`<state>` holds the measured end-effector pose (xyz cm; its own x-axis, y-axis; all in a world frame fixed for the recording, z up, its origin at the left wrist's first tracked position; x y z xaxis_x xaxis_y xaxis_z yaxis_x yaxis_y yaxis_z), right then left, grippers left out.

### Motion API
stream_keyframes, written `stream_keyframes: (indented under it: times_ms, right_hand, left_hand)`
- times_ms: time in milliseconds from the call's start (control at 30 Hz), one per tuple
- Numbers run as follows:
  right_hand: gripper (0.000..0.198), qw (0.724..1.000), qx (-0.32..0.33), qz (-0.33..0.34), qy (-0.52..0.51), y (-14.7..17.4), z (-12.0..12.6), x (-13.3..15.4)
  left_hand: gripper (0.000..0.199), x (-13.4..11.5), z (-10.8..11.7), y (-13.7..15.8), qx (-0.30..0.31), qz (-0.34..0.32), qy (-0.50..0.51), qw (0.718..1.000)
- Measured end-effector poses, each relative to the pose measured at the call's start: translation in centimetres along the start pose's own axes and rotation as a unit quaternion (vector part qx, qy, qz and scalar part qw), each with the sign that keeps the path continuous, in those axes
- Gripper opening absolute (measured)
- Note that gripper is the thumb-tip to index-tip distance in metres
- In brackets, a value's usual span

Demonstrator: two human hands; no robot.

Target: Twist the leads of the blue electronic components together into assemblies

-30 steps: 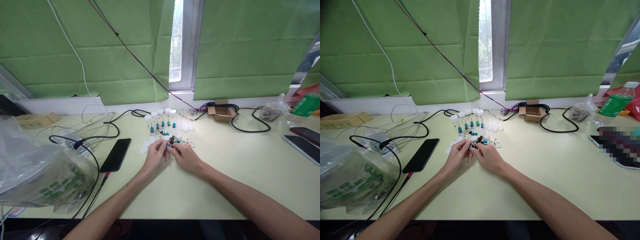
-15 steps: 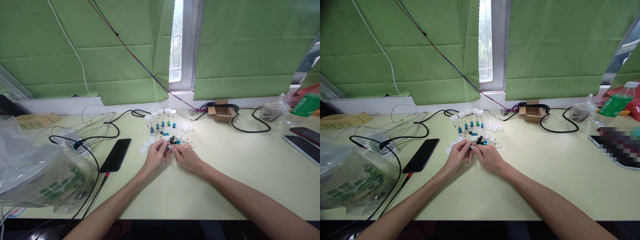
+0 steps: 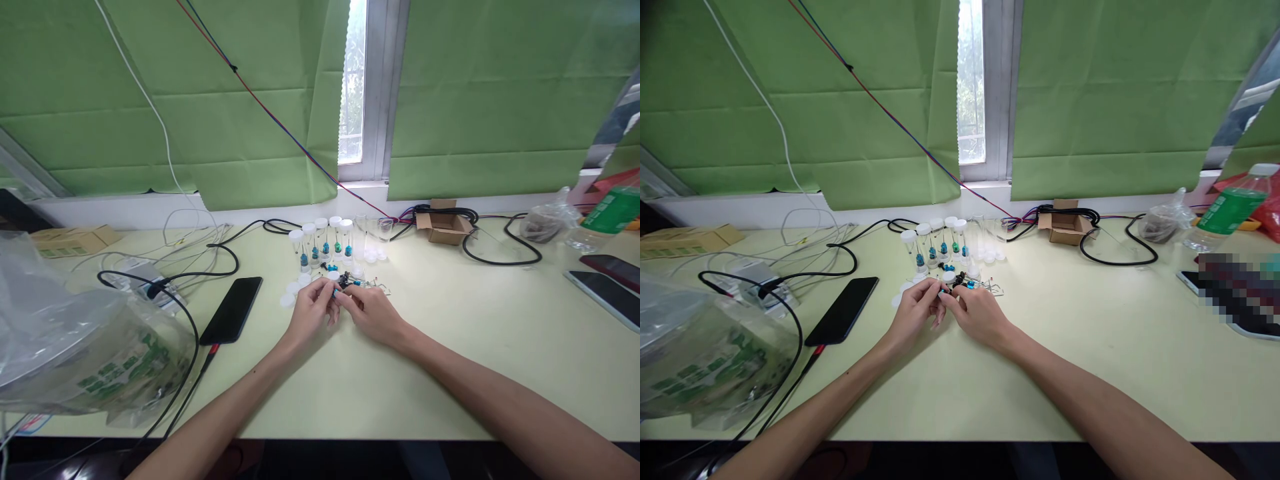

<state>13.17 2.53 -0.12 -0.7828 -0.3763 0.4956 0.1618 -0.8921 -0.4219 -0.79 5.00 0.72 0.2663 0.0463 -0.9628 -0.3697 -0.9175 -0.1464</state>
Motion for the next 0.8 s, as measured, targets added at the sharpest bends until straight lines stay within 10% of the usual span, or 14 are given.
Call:
stream_keyframes:
  times_ms: [800]
  right_hand:
    - [0.045,0.999,0.011,0.030,-0.003,-0.09,-0.14,-0.02]
  left_hand:
    - [0.031,0.09,0.03,0.03,0.007,0.010,-0.008,1.000]
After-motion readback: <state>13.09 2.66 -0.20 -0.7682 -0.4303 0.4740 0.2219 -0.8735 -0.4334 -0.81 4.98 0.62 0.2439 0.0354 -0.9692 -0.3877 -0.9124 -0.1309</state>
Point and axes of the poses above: each hand's wrist, its own y-axis away from the middle knuckle, its own z-axis out of the back of the hand, x = y × z, the point moved 3 cm from there along -y, towards the middle knuckle, and after that the axes turned 13 degrees about y, right-handed, at the moved point
